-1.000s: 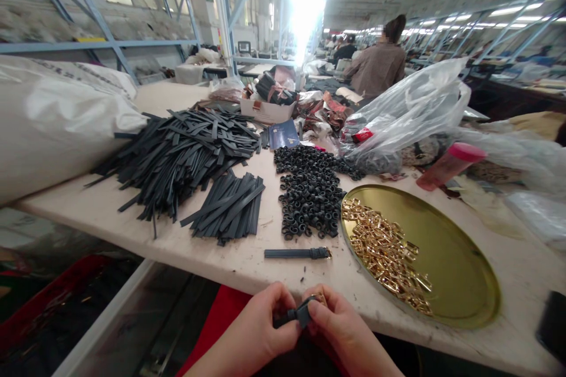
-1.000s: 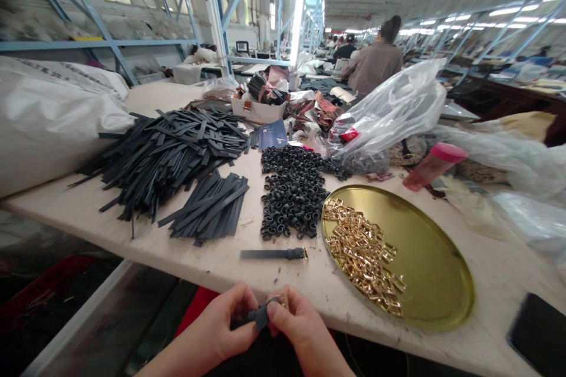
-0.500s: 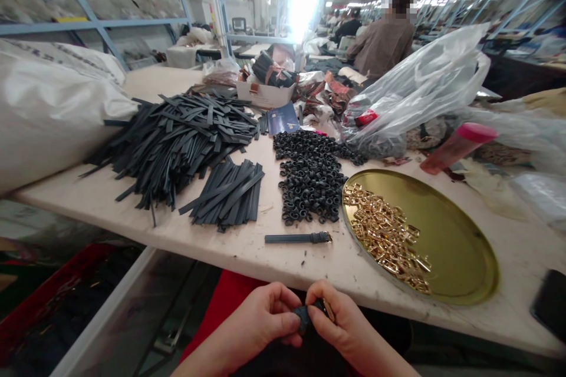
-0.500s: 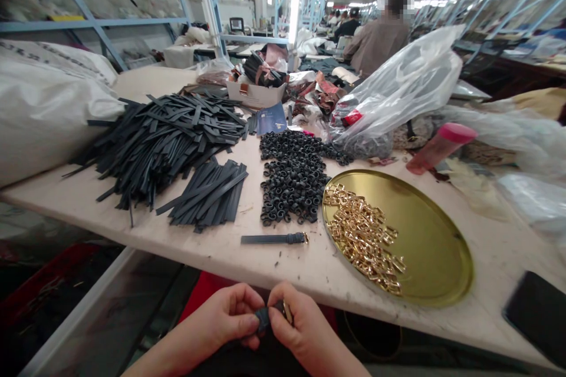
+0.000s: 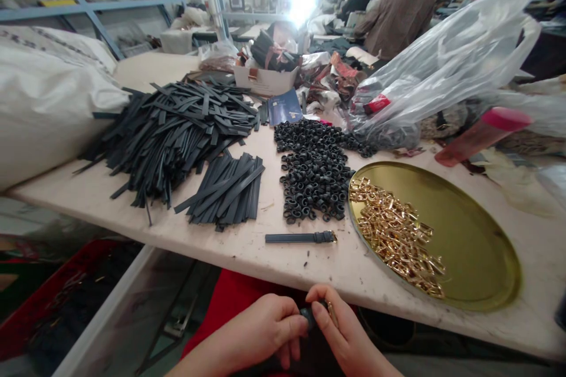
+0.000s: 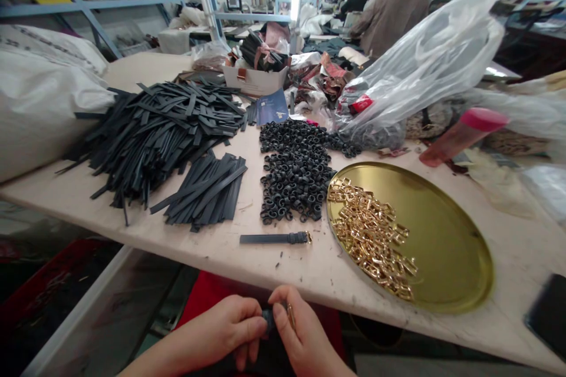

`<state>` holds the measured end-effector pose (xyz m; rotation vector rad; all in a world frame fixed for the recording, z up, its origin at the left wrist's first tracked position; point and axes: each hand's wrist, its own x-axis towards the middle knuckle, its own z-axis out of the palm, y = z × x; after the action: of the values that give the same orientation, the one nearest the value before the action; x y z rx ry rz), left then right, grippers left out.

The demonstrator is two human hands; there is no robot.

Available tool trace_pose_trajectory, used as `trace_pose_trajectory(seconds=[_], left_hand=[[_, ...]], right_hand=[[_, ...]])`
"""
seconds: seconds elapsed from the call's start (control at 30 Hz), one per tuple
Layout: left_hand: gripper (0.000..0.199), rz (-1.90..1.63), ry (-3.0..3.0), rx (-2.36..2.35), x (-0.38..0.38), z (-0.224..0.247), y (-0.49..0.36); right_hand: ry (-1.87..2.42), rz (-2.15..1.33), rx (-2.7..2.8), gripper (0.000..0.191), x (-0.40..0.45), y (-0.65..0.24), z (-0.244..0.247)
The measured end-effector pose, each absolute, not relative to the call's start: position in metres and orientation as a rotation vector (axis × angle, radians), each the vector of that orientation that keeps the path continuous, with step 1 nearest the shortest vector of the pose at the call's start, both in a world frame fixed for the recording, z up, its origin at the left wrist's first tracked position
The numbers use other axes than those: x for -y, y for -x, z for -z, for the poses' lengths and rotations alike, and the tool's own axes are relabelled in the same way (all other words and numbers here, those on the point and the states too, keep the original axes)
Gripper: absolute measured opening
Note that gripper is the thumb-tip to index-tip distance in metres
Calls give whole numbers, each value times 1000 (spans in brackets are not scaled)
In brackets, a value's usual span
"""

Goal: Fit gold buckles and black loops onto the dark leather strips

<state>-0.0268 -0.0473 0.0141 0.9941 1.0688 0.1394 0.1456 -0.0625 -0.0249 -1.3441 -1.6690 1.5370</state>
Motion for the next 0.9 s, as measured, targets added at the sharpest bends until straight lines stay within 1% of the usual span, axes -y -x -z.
trace_pose_trajectory(seconds=[0.17, 0.33, 0.4, 0.53, 0.67, 0.73, 0.83, 0.9], left_hand=[[17, -117, -1098, -1101, 45, -16, 21], [21, -47, -1168, -1090, 39, -22, 16], [22, -14, -1240, -1111, 35, -27, 18], [27, -56, -1500, -1125, 25, -32, 16], [32, -104, -1760, -1136, 9, -24, 1], [30, -136, -1927, -1247, -1, -19, -5], [20, -240, -2114, -1480, -15, -15, 1], [22, -333, -2180, -1590, -25, -18, 21]], right_hand=[[1251, -1584, 1728, 22, 62, -144, 23], [1225, -1683, 1508, 29, 63, -146, 23], [1247, -1647, 1486, 30, 62, -148, 25], [1305, -1454, 1564, 32, 56, -148, 24], [1370, -1284, 1596, 35, 37, -147, 21], [1519, -1070, 1672, 37, 22, -152, 19], [1846, -659, 1823, 43, 0, -169, 21], [1982, -452, 1901, 47, -7, -181, 25]])
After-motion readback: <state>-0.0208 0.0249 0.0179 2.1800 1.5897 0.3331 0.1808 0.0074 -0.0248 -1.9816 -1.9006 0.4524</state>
